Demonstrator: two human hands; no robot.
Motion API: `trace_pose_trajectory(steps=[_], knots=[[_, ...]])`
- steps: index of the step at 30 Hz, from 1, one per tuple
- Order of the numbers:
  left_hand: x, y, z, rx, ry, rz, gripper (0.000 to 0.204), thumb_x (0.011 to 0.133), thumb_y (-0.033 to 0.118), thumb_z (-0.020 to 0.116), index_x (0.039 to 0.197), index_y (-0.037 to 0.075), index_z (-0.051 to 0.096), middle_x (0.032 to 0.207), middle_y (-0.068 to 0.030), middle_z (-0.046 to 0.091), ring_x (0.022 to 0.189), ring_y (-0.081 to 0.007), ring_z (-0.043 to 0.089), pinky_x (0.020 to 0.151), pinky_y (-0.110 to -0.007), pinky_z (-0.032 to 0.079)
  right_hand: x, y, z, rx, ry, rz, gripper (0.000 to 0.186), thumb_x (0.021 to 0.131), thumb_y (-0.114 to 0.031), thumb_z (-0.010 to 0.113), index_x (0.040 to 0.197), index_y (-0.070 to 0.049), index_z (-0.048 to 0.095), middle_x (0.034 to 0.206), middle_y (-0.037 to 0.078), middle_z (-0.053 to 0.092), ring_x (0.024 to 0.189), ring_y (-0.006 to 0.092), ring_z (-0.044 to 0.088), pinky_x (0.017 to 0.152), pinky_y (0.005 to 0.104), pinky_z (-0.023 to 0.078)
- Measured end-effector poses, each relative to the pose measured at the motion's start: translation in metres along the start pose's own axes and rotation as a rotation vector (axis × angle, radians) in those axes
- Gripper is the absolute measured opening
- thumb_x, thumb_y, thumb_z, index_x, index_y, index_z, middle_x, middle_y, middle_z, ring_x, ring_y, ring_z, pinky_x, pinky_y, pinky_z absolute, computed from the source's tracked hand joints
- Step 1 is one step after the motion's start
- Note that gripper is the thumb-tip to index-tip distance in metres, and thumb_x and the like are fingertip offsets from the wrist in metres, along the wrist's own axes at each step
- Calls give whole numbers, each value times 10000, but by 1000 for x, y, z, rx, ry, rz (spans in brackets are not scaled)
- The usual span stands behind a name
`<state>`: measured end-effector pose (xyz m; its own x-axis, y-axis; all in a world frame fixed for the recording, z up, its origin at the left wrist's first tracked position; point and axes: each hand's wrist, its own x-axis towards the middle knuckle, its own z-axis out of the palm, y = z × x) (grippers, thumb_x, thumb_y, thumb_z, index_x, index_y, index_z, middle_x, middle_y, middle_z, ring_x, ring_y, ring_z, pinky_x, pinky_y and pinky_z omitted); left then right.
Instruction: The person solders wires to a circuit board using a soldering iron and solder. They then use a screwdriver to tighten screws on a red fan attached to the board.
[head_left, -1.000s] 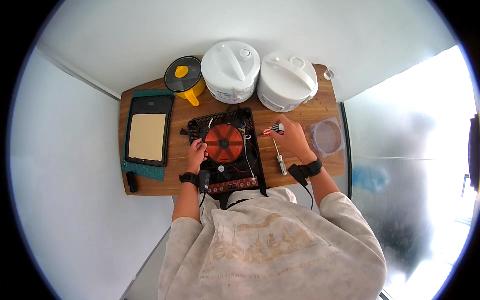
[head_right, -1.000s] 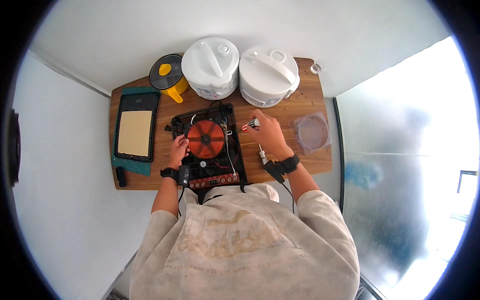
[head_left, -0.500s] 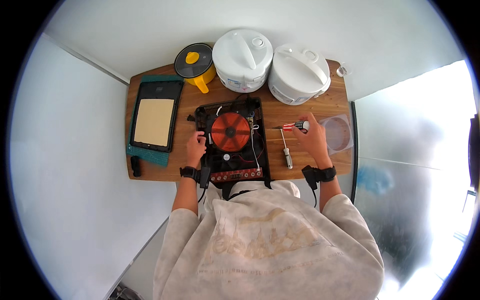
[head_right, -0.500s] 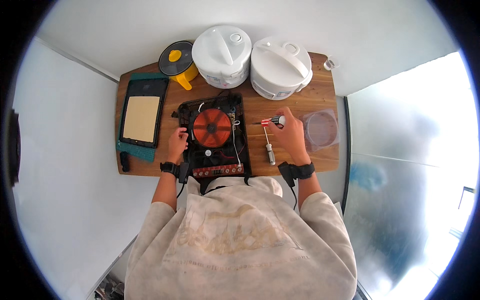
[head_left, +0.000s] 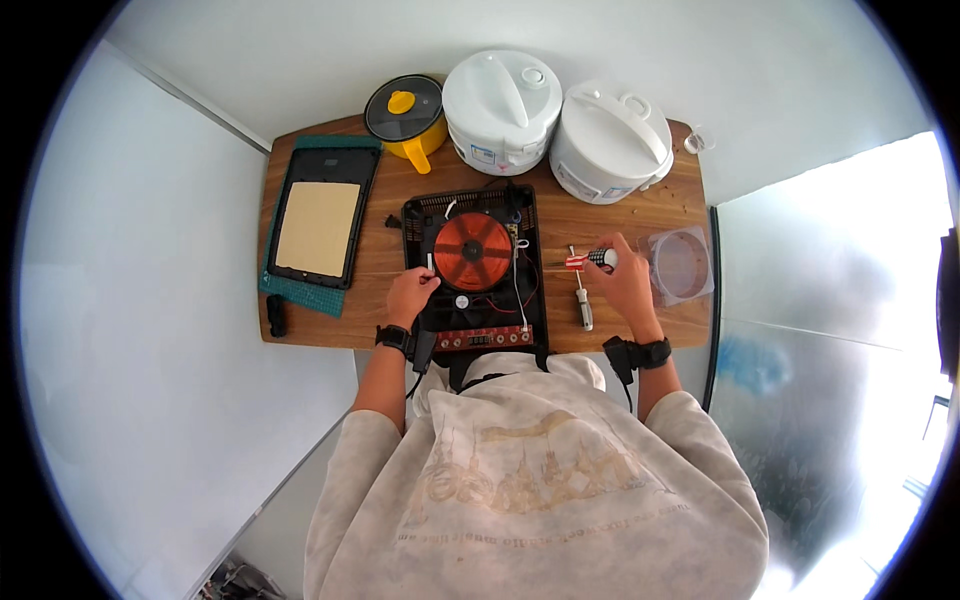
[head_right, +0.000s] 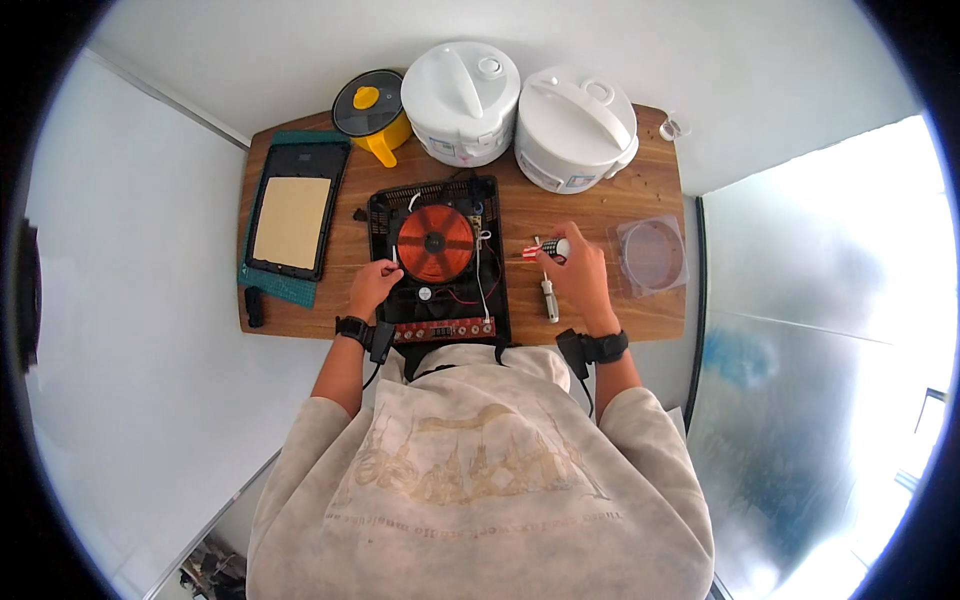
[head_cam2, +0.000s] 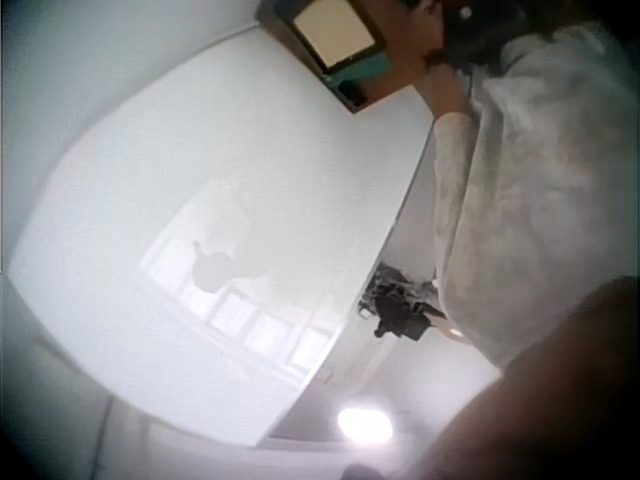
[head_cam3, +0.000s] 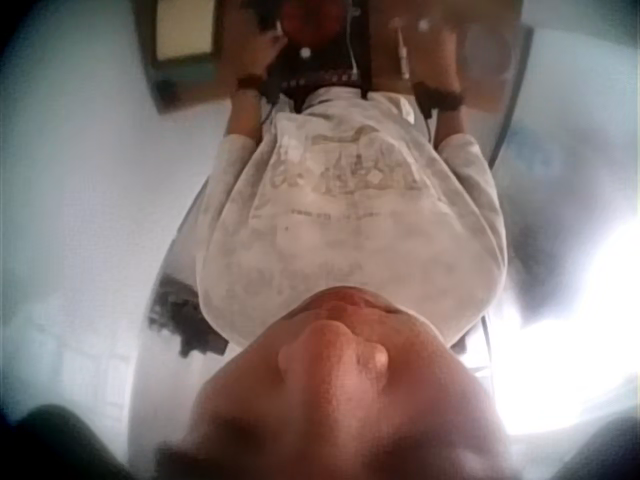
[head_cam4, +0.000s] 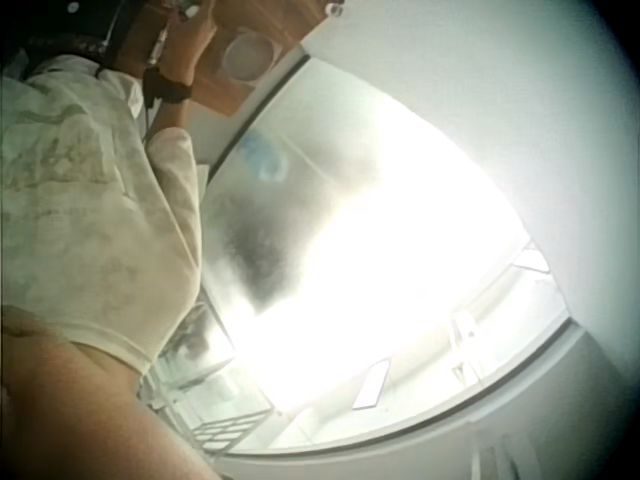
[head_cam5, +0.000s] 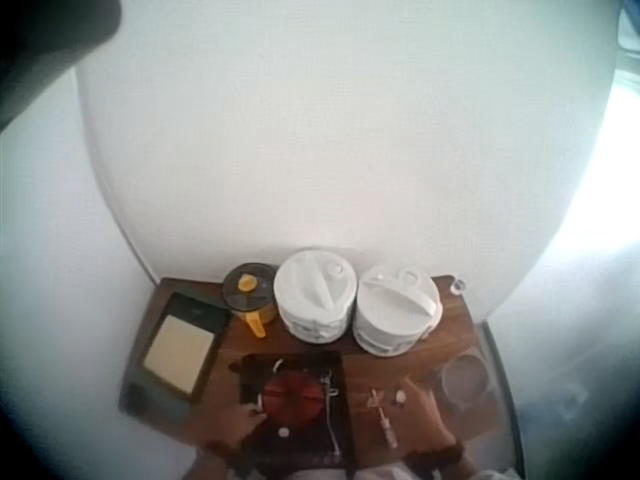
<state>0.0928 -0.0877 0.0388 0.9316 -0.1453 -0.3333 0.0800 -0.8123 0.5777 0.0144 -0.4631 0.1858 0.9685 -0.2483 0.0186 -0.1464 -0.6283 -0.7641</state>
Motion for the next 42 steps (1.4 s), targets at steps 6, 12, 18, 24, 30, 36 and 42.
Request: trace_pose_trajectory(steps=[6,12,18,24,30,36,42], knots=[[6,-9,5,8,-27,-26,235,845,346,730,965,146,757,913,-96,729,885,-301,697,743,-420,541,-5,-4,-1,-21,-42,65,315,798,-177,756,1036,-38,603,809,135,699,710,269,691,678,356,532],[12,-16,9,17,-27,-15,235,848,334,725,930,116,759,877,-126,724,854,-321,696,725,-424,540,-4,-8,3,-36,-53,62,306,798,-184,758,1018,-38,604,794,136,699,703,277,694,662,361,531],[15,-19,16,32,13,-39,240,870,293,709,935,65,749,806,-141,719,736,-290,708,667,-393,538,-3,-12,6,-14,-61,47,312,798,-198,756,1023,-40,609,787,136,695,701,273,688,667,360,527],[18,-20,13,-189,-115,-155,201,870,275,703,943,96,761,745,-101,716,623,-210,704,639,-355,546,-5,-13,6,-17,-75,79,307,801,-195,755,1020,-37,610,792,138,700,701,275,691,666,358,529],[24,-21,14,-168,-111,-168,200,866,279,691,941,104,753,759,-104,716,674,-262,710,663,-379,549,-9,-8,1,-19,-34,84,312,803,-198,760,1016,-29,608,768,135,699,677,264,689,656,355,529],[34,-44,34,36,-52,-204,230,880,309,646,979,121,731,781,-108,709,785,-331,702,733,-431,545,-10,-1,-19,-43,66,132,304,809,-210,761,998,-24,611,749,122,694,658,240,680,655,347,530],[26,-9,10,-49,-188,-283,221,909,322,637,983,137,733,715,-38,705,613,-166,694,625,-359,523,-20,29,-57,-68,307,213,305,808,-212,769,1003,-27,624,787,126,699,696,201,682,685,333,537]])
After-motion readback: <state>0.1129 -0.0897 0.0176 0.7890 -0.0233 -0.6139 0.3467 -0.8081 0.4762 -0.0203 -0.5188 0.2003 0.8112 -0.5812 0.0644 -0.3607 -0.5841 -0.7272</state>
